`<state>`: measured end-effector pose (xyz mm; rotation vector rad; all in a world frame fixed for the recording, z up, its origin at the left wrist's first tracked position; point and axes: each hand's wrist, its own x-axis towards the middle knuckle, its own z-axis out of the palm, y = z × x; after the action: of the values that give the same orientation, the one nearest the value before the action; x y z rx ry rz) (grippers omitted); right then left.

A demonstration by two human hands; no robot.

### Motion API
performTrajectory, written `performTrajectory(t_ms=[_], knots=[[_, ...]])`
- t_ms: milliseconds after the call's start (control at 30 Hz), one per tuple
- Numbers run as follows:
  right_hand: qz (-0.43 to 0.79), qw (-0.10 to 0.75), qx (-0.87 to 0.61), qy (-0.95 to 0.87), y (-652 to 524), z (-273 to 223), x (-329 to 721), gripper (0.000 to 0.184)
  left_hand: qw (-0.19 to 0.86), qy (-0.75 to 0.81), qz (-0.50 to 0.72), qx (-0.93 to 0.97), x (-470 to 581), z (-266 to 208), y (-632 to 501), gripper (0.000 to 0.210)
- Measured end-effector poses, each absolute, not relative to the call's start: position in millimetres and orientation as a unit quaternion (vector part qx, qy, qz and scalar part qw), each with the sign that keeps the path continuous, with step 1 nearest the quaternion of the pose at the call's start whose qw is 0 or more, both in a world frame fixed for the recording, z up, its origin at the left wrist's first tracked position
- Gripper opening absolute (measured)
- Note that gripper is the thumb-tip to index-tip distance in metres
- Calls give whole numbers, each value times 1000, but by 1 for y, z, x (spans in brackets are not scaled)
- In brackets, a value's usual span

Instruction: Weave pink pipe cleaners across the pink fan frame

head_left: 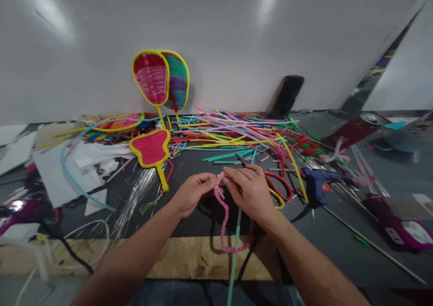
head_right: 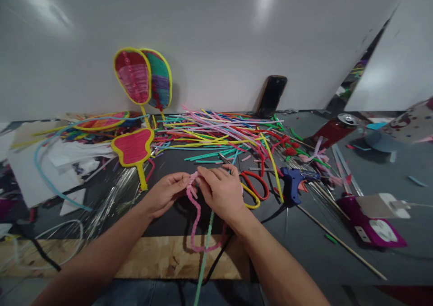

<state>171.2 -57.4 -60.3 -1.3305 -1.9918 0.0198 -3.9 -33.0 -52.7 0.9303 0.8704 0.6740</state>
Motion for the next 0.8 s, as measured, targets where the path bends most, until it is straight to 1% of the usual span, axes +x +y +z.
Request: performTrajectory(t_ms=[133,267,433,567,700,800], knots=[[7,377,-506,-776,-59,-59,169,17,786,381,299,385,-6,-54,-32,24],[-4,378,-509,-773,-60,-60,167,16,796,380,298,365,-5,-55,-33,25],[10,385,-504,-773,-59,-62,168,15,798,376,291,371,-6,-56,-32,24],[7,386,-494,-779,-59,-61,168,16,823,366,288,325,-7,-59,-31,27],[10,393,-484,-782,-60,-60,166,17,865,321,285,260,-6,-60,-34,16],[22,406,-469,-784,-62,-60,165,18,886,291,275,233,-5,-59,-37,13]])
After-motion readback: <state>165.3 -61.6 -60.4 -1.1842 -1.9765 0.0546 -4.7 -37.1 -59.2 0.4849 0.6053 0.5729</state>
